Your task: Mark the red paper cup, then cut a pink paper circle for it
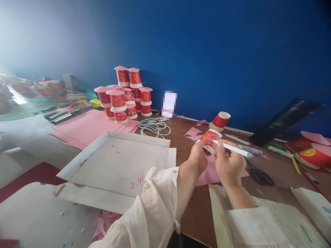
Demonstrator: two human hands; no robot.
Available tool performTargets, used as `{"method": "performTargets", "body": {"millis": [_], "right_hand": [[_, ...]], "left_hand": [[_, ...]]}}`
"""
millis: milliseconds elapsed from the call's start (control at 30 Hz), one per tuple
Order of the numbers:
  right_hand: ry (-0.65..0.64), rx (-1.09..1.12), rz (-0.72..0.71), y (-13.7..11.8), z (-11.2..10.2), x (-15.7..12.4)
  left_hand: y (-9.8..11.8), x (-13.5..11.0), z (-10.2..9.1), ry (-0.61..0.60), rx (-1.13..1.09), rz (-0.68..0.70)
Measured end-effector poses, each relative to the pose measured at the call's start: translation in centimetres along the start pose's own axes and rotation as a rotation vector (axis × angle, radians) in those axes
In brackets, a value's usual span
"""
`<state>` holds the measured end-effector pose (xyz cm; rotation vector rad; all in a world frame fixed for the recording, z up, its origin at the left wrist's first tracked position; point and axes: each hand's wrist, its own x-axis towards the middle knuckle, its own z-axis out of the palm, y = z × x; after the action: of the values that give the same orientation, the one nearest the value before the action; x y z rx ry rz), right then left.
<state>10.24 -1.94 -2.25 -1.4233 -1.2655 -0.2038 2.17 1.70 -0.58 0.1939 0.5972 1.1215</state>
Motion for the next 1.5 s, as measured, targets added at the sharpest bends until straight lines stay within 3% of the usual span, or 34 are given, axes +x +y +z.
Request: {"method": "performTargets", "body": {"millis": [600,1100,1500], "right_hand": [[0.028,-0.067,-0.030,0.22,-0.07,0.09],[0.003,-0.085,0.037,-0.28,-0.30,0.15],[0.022,-0.012,0.047,-0.13,-0.26,0.14]], "left_hand": [[0.08,-0.21,-0.09,0.010,-0.014,-0.026],[0.21,-0.42,0.06,0.002,-0.019,-0.026],[-0.03,-0.01,-0.08,0.008,-0.052,-0.028]]}}
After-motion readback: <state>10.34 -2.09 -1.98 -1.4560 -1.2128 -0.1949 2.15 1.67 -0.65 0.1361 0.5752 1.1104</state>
